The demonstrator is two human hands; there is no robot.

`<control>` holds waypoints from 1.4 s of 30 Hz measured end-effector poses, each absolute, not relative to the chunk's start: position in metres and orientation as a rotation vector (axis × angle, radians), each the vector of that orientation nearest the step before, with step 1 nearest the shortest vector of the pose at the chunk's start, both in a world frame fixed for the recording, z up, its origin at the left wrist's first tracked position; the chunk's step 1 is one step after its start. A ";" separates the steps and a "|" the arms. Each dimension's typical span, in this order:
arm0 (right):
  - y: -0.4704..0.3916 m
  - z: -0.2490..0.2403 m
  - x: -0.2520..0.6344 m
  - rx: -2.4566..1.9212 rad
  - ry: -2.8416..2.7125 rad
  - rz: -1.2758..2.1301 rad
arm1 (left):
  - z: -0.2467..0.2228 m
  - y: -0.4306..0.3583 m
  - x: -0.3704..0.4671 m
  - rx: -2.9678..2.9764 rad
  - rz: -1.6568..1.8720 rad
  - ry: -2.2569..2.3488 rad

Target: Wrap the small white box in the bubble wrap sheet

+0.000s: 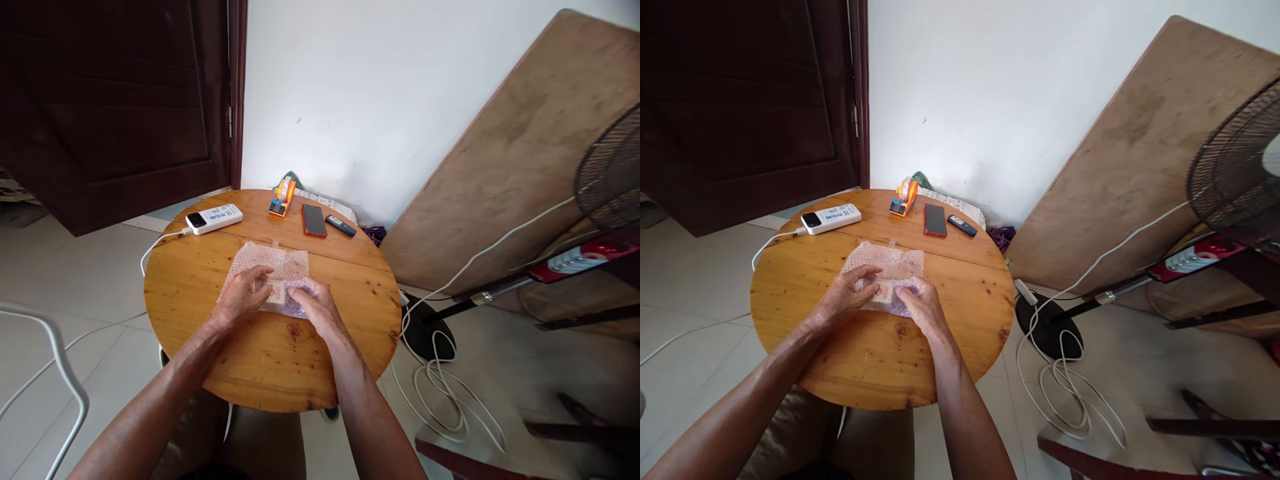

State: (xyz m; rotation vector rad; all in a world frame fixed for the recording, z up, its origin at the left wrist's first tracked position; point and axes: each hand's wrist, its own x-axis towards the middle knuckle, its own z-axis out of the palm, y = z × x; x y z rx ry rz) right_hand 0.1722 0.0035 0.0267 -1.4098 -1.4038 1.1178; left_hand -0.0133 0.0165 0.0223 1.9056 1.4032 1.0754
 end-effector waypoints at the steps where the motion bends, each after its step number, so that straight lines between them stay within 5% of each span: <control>1: 0.004 0.025 0.172 -1.425 -1.412 1.092 | 0.021 0.017 -0.013 1.891 1.083 1.404; 7: 0.005 0.024 0.173 -1.599 -1.540 0.642 | 0.011 0.021 -0.013 1.877 1.104 1.347; 14: -0.019 0.039 0.161 -1.314 -1.946 -0.031 | 0.010 0.022 -0.012 1.913 1.115 1.341; 27: -0.017 0.039 0.151 -1.215 -2.265 -0.168 | 0.015 0.028 -0.023 1.963 1.065 1.473; 33: -0.017 0.040 0.149 -1.223 -2.283 -0.198 | 0.029 0.017 -0.053 1.736 1.093 1.928; 42: -0.018 0.039 0.146 -1.276 -2.299 -0.223 | 0.041 -0.025 -0.065 1.704 0.477 2.154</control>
